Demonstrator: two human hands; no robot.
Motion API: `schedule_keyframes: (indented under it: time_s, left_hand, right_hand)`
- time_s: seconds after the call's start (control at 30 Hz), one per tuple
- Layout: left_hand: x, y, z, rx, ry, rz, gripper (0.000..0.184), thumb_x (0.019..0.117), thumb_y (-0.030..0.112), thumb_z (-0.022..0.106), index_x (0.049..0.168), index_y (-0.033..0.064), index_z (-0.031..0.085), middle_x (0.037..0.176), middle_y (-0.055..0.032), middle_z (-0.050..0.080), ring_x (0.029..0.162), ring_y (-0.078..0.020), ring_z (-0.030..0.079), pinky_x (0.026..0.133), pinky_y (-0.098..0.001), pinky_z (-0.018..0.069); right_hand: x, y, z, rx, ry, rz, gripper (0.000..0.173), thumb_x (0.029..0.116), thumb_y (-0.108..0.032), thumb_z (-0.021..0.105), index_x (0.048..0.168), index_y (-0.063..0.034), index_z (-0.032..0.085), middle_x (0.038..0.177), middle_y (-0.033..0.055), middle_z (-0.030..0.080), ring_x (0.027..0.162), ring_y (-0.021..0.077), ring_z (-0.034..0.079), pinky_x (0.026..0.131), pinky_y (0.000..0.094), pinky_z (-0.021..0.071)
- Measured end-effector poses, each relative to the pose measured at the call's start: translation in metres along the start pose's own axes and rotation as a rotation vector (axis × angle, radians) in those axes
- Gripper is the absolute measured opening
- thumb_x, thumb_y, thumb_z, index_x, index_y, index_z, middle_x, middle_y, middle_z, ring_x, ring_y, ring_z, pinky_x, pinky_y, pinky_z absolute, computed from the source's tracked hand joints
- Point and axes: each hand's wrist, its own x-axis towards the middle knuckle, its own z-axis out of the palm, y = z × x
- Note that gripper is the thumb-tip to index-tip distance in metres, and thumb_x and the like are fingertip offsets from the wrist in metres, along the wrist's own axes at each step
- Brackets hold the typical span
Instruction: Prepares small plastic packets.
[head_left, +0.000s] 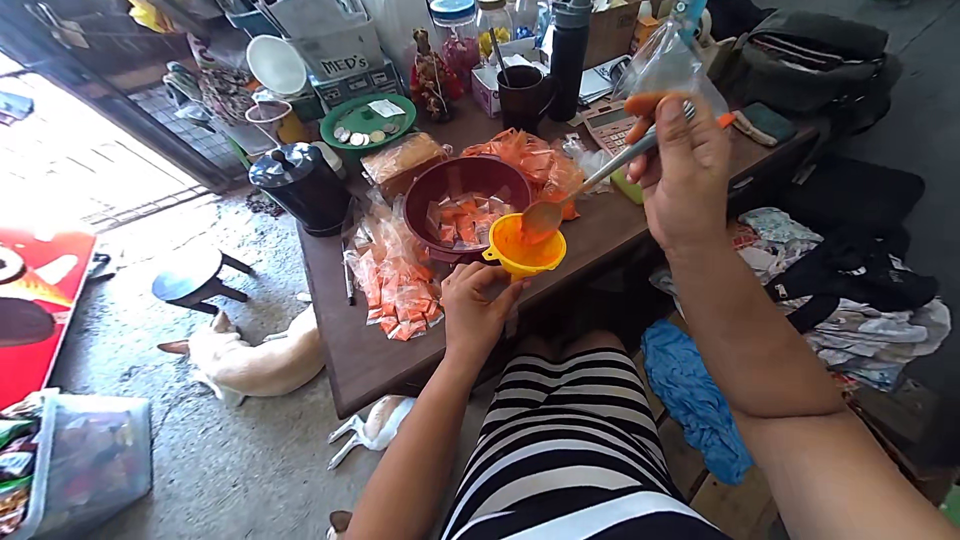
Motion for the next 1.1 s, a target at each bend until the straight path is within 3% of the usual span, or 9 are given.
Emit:
schedule_keyframes:
  time_s: [0.33, 0.8, 1.1]
  left_hand:
    - [-0.007, -0.003, -0.002, 0.024, -0.006, 0.007, 0.014, 0.0828, 0.022, 0.083, 0.088, 0.0105, 0.078, 0.089, -0.0006, 0.071, 0.093, -0.0165, 0.063, 0.097, -0.0479, 0.0414]
    - [-0.008, -0.009, 0.004, 0.022, 0.007, 0.028, 0.01, 0.0822, 0.021, 0.082, 0.086, 0.0127, 0.078, 0.087, 0.0032, 0.07, 0.091, -0.0123, 0.061, 0.096, -0.043, 0.0405]
    - [-0.008, -0.013, 0.006, 0.013, 0.028, 0.023, 0.013, 0.0819, 0.025, 0.082, 0.084, 0.0127, 0.077, 0.085, 0.004, 0.069, 0.089, -0.0107, 0.061, 0.093, -0.0404, 0.0414]
  right_hand:
    - [-0.02, 0.007, -0.002, 0.046, 0.043, 0.027, 0.029, 0.1119, -0.017, 0.035, 0.117, -0.0068, 0.062, 0.093, -0.0077, 0.066, 0.069, -0.0004, 0.059, 0.064, 0.0167, 0.0525]
    - [-0.02, 0.018, -0.006, -0.017, 0.054, 0.034, 0.029, 0.1118, -0.016, 0.036, 0.119, -0.0031, 0.061, 0.094, -0.0054, 0.065, 0.068, 0.0003, 0.058, 0.063, 0.0172, 0.0525]
    - [-0.012, 0.017, -0.011, 0.097, 0.14, 0.15, 0.03, 0.1119, -0.016, 0.035, 0.113, -0.0071, 0.063, 0.09, -0.0068, 0.065, 0.067, 0.0006, 0.059, 0.062, 0.0164, 0.053]
